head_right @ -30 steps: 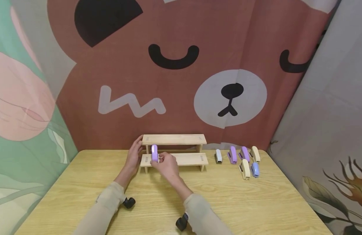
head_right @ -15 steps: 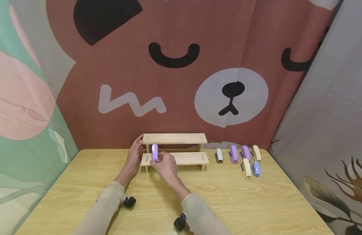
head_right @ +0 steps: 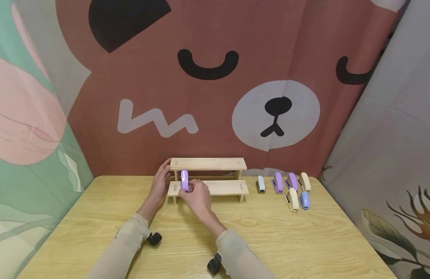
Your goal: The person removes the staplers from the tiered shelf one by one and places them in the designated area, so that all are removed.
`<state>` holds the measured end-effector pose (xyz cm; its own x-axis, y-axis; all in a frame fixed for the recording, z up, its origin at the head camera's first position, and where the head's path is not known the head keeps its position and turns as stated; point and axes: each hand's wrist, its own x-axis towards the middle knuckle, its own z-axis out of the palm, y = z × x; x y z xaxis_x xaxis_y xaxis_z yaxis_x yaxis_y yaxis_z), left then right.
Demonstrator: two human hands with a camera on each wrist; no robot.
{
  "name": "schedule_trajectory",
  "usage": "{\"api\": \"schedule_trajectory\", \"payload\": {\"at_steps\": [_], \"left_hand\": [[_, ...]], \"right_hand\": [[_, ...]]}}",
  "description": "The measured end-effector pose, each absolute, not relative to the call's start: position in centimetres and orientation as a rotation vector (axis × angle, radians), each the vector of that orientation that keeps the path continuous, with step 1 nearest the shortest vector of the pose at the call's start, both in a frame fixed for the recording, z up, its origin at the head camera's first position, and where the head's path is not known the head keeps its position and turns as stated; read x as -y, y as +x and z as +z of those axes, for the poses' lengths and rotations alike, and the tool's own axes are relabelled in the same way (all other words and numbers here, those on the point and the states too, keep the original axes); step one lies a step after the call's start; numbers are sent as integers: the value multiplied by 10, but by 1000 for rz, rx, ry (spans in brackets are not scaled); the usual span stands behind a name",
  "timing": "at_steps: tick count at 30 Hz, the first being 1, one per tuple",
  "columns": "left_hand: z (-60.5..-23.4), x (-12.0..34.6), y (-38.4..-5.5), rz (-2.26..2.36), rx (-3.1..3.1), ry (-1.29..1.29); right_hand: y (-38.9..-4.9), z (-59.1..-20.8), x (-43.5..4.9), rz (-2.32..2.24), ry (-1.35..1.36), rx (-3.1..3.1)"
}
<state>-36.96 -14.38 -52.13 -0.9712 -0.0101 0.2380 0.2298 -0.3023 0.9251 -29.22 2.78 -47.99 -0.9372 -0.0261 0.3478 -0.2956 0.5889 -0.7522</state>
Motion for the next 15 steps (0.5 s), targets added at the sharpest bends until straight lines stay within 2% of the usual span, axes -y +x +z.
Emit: {"api": "schedule_trajectory", "payload": {"at_steps": [15], "left_hand": [[-521,145,-368,-2408,1782,-271]], "right_hand": [[-281,-477,-34,1301,220,2505]]}}
